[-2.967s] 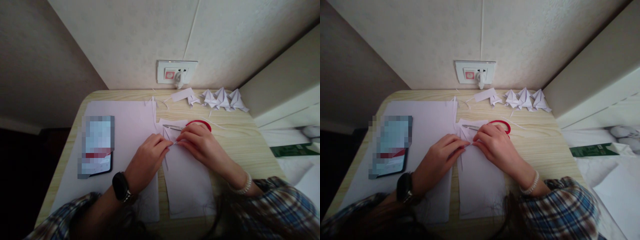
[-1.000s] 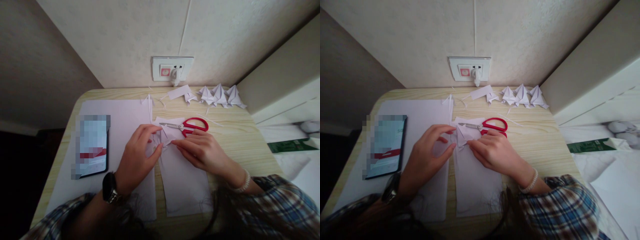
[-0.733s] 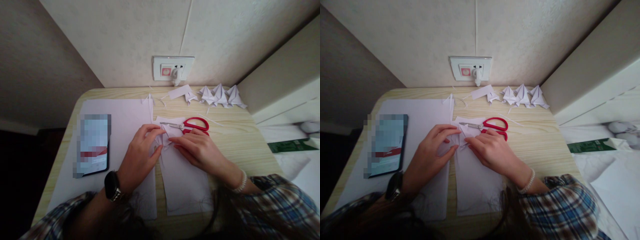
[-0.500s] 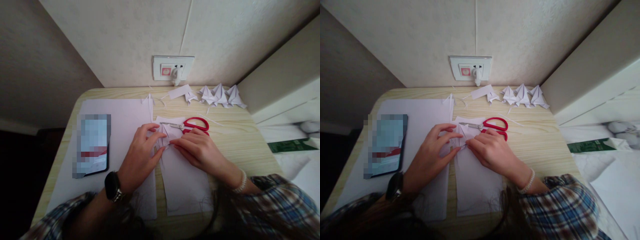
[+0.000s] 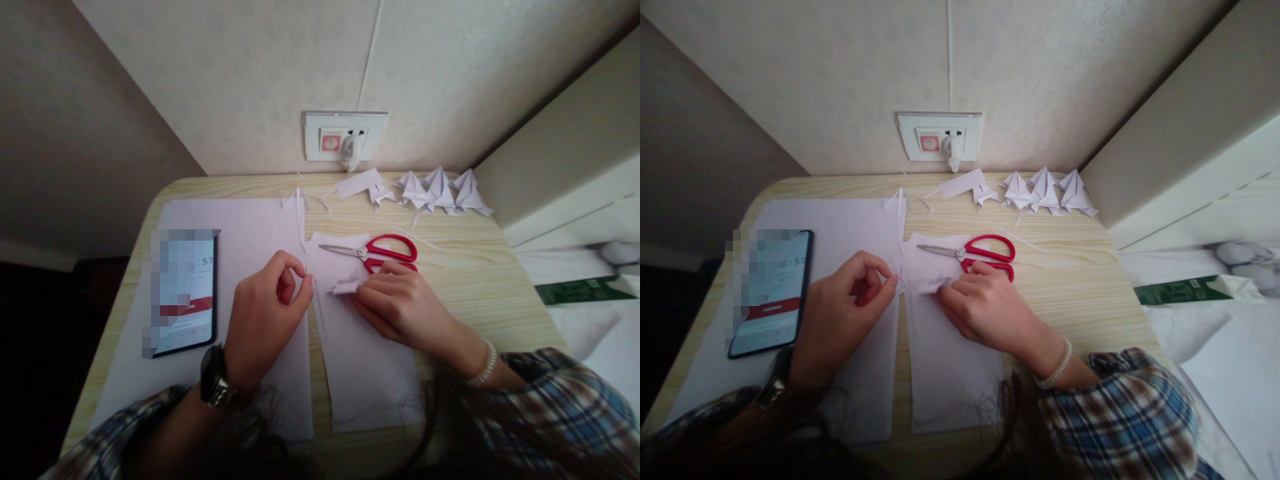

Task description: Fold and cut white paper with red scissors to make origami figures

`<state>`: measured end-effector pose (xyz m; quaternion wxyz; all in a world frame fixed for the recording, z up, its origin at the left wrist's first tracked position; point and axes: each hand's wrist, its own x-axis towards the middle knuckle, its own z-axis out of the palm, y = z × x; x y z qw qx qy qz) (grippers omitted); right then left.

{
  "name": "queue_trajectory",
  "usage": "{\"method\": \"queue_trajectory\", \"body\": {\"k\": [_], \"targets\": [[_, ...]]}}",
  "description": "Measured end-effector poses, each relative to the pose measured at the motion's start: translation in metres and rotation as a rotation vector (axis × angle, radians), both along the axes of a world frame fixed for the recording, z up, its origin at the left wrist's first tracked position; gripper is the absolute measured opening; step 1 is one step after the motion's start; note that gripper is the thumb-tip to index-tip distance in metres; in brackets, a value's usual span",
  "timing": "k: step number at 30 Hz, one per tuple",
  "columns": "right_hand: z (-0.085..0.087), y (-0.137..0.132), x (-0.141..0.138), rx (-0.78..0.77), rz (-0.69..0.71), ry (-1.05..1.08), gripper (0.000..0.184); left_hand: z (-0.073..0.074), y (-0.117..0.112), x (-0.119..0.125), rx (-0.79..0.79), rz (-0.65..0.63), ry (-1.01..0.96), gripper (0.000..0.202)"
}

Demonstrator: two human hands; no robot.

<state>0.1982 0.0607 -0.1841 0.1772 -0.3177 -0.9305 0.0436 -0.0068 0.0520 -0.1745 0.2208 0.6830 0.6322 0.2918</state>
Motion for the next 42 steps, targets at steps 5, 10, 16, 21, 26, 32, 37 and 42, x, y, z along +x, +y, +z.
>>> {"method": "queue_trajectory", "body": {"k": [5,10,16,21,26,32,37,42], "targets": [[0.0018,-0.0026,0.0007,0.020,0.003,-0.016,0.020,-0.0008,0.0001,-0.0028,-0.034,0.008,0.028,0.016],[0.0045,-0.0015,0.0036,0.091,-0.035,0.102,0.029,0.0003,0.0002,-0.0028,-0.057,0.004,0.025,0.017],[0.0030,-0.0003,0.0015,0.032,-0.011,0.051,0.024,0.0016,0.0005,-0.0007,-0.069,0.001,0.028,0.017],[0.0024,-0.0002,0.0000,-0.009,0.025,-0.005,0.024,0.0006,0.0004,-0.0011,-0.077,-0.011,0.029,0.016],[0.0020,-0.0008,0.0023,0.060,0.025,0.096,0.024,0.0006,0.0008,-0.0016,-0.101,-0.011,0.023,0.017],[0.0037,-0.0004,0.0021,0.007,0.043,0.065,0.023,0.0016,-0.0002,-0.0016,-0.092,-0.009,0.025,0.017],[0.0052,-0.0009,0.0019,-0.019,0.034,0.003,0.023,0.0017,0.0003,-0.0011,-0.091,-0.014,0.023,0.017],[0.0018,0.0005,0.0019,-0.022,0.009,-0.027,0.021,0.0013,0.0008,-0.0011,-0.086,-0.017,0.031,0.017]]}}
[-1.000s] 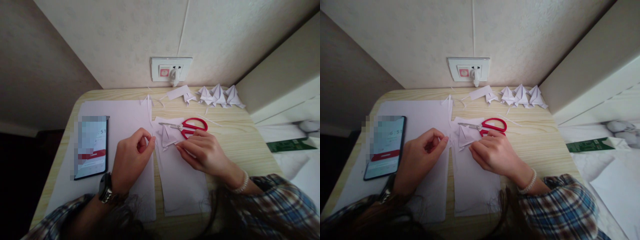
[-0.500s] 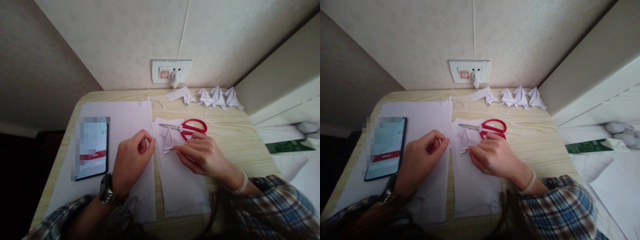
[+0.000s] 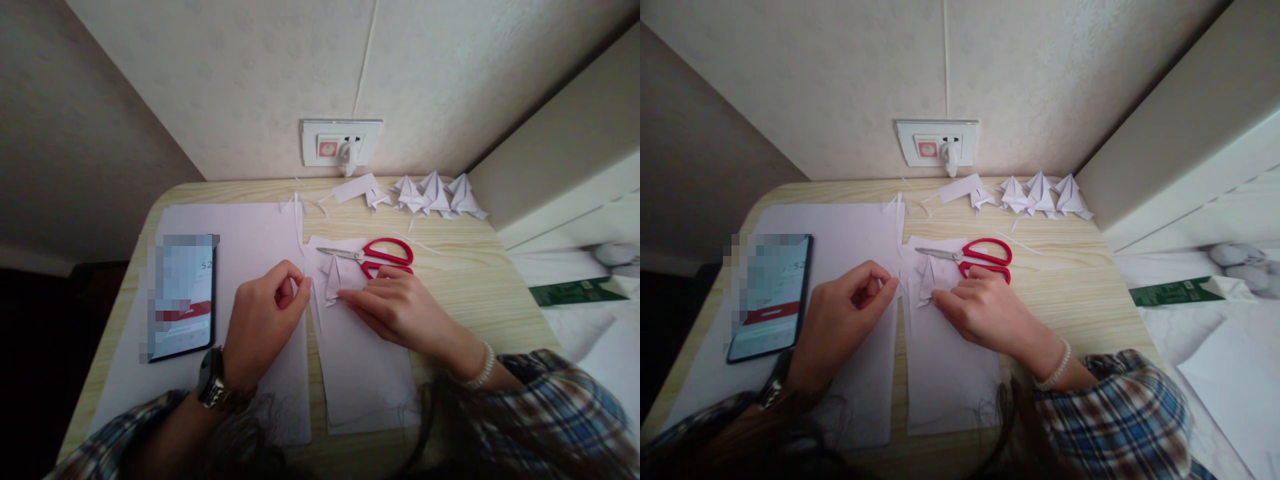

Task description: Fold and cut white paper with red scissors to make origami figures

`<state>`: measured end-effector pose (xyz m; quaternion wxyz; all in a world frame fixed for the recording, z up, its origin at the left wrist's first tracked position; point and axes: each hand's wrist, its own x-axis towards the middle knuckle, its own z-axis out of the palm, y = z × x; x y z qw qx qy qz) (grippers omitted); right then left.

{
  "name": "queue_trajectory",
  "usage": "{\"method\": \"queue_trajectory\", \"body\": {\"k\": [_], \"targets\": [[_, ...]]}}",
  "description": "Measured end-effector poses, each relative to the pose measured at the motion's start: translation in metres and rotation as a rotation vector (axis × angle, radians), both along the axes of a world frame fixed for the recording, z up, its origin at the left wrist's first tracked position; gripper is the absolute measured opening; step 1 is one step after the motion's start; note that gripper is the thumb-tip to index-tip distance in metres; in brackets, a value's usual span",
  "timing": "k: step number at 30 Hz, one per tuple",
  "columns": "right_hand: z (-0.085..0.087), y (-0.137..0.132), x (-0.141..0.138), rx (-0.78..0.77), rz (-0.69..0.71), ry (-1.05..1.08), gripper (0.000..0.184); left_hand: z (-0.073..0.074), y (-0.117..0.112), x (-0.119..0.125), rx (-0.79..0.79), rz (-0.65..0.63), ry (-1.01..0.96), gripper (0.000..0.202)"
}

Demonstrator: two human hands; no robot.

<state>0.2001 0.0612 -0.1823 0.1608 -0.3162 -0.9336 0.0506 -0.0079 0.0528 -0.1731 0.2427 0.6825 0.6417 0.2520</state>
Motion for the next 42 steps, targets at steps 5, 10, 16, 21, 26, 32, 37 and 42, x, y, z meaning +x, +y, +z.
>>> {"method": "queue_trajectory", "body": {"k": [5,10,16,21,26,32,37,42], "targets": [[-0.003,0.000,-0.005,-0.011,-0.053,-0.048,0.024,0.000,-0.001,0.000,-0.011,-0.017,0.008,0.017],[-0.001,0.000,-0.005,0.038,-0.076,0.002,0.027,0.000,0.000,0.000,-0.016,-0.023,-0.018,0.017],[0.005,0.006,0.005,0.065,-0.186,0.156,0.017,0.000,0.001,0.000,-0.002,-0.035,-0.050,0.017],[0.019,0.005,0.022,0.101,-0.370,0.243,0.011,-0.002,0.000,0.000,0.027,-0.053,-0.073,0.018],[0.026,0.004,0.071,0.212,-0.640,0.264,0.007,-0.001,-0.001,0.000,0.043,-0.068,-0.077,0.017],[0.009,0.005,0.140,0.182,-0.812,0.173,0.011,-0.002,-0.007,0.002,0.031,-0.121,-0.068,0.016],[-0.005,0.009,0.157,0.111,-0.826,0.137,0.015,-0.002,-0.007,0.002,0.040,-0.158,-0.082,0.016],[0.011,0.003,0.149,0.122,-0.864,0.169,0.022,-0.003,-0.007,0.000,0.057,-0.173,-0.093,0.016]]}}
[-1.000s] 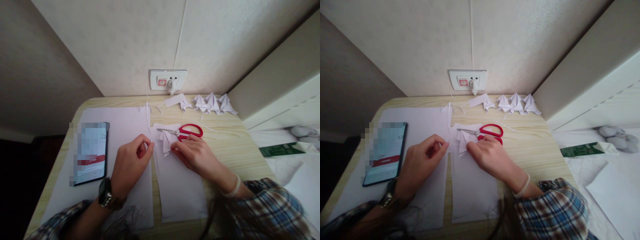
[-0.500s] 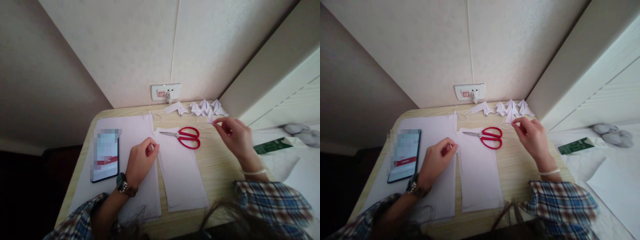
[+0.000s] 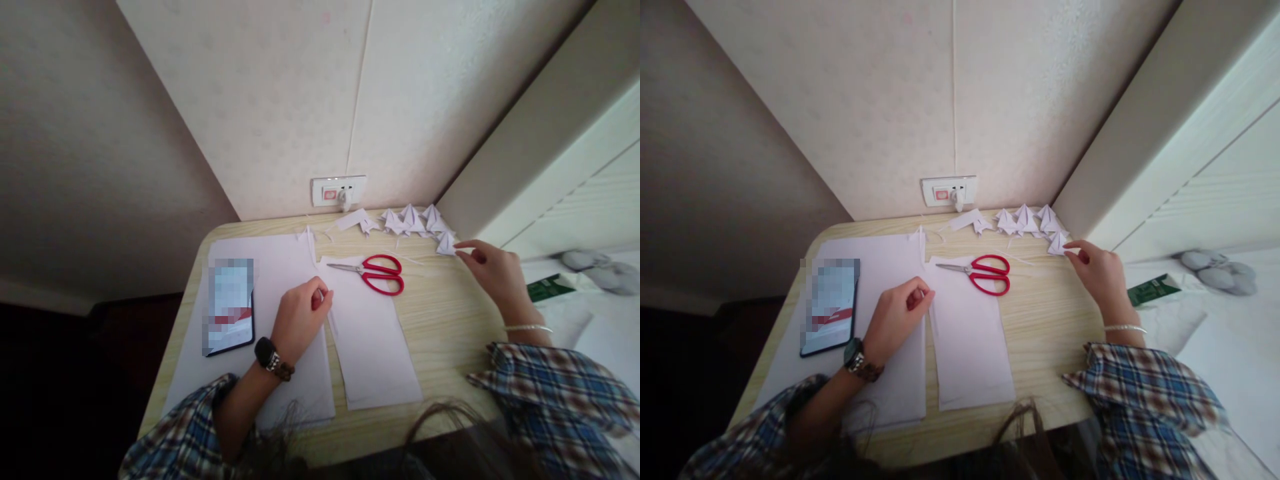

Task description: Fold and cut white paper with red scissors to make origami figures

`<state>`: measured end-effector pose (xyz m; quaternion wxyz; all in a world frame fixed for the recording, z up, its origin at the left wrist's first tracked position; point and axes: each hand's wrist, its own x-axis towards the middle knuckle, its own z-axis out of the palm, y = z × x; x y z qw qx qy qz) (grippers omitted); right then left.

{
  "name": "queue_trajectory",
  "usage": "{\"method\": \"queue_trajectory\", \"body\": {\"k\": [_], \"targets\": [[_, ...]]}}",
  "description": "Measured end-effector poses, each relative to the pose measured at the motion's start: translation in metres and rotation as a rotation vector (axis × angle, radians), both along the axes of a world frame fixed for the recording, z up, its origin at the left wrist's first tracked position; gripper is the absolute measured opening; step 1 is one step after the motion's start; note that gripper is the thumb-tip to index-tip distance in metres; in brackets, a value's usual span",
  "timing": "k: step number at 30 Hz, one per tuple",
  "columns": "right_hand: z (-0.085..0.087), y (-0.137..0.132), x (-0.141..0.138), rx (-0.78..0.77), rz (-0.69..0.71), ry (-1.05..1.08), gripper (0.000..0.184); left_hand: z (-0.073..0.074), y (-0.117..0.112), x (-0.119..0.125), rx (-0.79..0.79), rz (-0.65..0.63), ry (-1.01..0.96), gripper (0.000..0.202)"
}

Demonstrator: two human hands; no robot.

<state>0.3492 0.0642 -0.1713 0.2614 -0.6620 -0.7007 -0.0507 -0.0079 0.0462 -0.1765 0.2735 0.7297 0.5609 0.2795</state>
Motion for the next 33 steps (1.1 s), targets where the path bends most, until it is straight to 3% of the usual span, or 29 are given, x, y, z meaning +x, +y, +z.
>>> {"method": "queue_trajectory", "body": {"k": [3,5,6,10,13,19,33], "targets": [[0.014,-0.001,-0.024,0.035,0.012,0.032,0.028,-0.001,-0.001,0.000,0.009,-0.020,0.006,0.010],[0.019,0.007,-0.050,0.026,0.086,0.044,0.027,-0.002,-0.001,-0.001,0.015,-0.027,0.019,0.005],[0.020,0.013,-0.066,-0.018,0.167,0.042,0.023,-0.002,-0.001,-0.001,0.017,-0.025,0.029,0.011],[0.013,0.037,-0.125,-0.165,0.480,-0.004,0.011,-0.002,0.000,0.000,0.012,0.005,0.080,0.029],[0.001,0.041,-0.149,-0.220,0.569,-0.049,0.012,-0.002,0.002,0.000,-0.018,0.021,0.110,0.035],[-0.012,0.034,-0.156,-0.225,0.511,-0.079,0.008,-0.002,0.005,0.001,-0.072,0.008,0.151,0.030],[-0.015,0.041,-0.137,-0.148,0.264,-0.096,0.008,-0.003,0.004,0.002,-0.095,-0.108,0.202,0.030]]}}
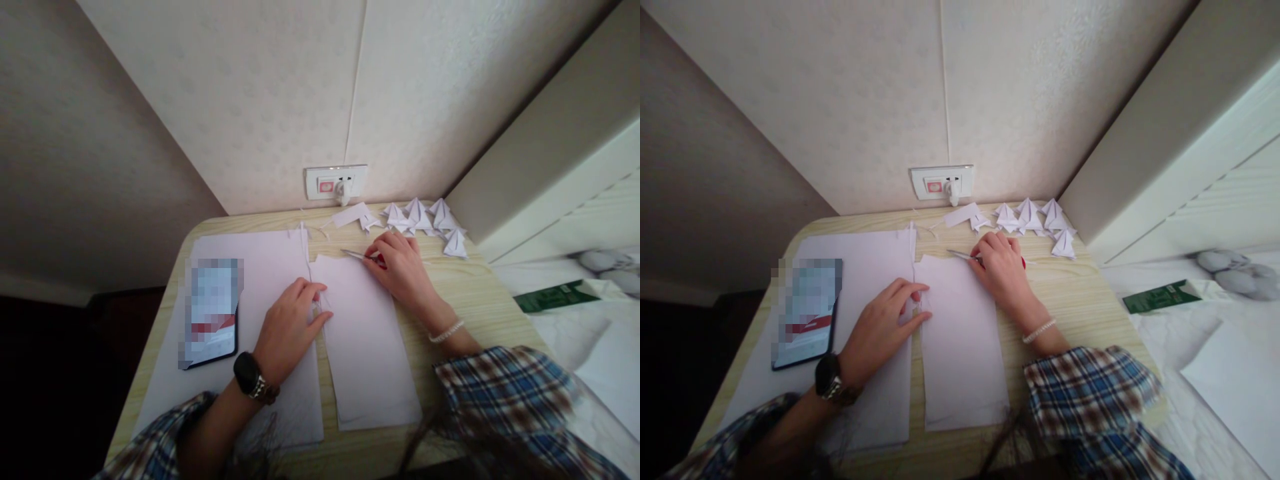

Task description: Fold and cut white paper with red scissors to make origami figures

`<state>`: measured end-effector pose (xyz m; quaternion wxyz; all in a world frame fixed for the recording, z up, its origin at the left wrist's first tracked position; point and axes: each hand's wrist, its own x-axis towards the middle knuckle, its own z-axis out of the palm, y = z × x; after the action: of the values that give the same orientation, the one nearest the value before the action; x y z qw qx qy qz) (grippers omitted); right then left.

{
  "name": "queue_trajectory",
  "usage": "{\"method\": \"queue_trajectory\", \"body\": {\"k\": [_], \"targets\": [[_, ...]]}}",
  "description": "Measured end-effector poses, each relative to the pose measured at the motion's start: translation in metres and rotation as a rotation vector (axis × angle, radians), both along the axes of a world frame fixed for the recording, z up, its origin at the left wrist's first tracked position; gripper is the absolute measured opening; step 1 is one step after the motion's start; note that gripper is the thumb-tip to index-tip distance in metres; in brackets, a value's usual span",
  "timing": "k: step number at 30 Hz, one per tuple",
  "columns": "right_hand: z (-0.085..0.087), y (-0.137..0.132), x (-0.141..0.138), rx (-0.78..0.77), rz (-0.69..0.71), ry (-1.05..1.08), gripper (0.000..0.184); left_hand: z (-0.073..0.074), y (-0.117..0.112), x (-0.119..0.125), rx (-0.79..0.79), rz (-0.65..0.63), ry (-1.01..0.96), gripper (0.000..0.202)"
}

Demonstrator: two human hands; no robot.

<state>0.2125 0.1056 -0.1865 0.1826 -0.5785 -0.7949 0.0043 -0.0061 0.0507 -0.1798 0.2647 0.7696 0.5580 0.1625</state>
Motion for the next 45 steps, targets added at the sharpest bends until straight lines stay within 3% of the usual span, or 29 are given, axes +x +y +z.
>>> {"method": "queue_trajectory", "body": {"k": [9,17,24,31,39,45], "targets": [[-0.006,0.000,-0.004,0.005,-0.094,0.036,0.010,0.000,0.000,0.000,0.013,-0.043,-0.013,0.021],[0.003,-0.013,-0.023,-0.129,0.131,0.099,0.014,0.001,0.002,-0.001,0.020,-0.053,-0.002,0.021],[0.006,-0.026,-0.031,-0.242,0.188,0.118,0.021,0.001,0.001,-0.001,0.011,-0.035,-0.011,0.015],[0.002,-0.011,-0.021,-0.212,0.109,0.088,0.038,0.001,0.002,-0.001,0.009,-0.028,-0.017,0.008],[0.004,-0.005,-0.020,-0.235,0.138,0.096,0.019,0.006,0.003,0.000,0.004,-0.026,-0.009,0.010],[0.003,-0.001,-0.018,-0.252,0.096,0.107,0.027,0.006,0.004,0.001,0.001,-0.031,-0.011,0.011]]}}
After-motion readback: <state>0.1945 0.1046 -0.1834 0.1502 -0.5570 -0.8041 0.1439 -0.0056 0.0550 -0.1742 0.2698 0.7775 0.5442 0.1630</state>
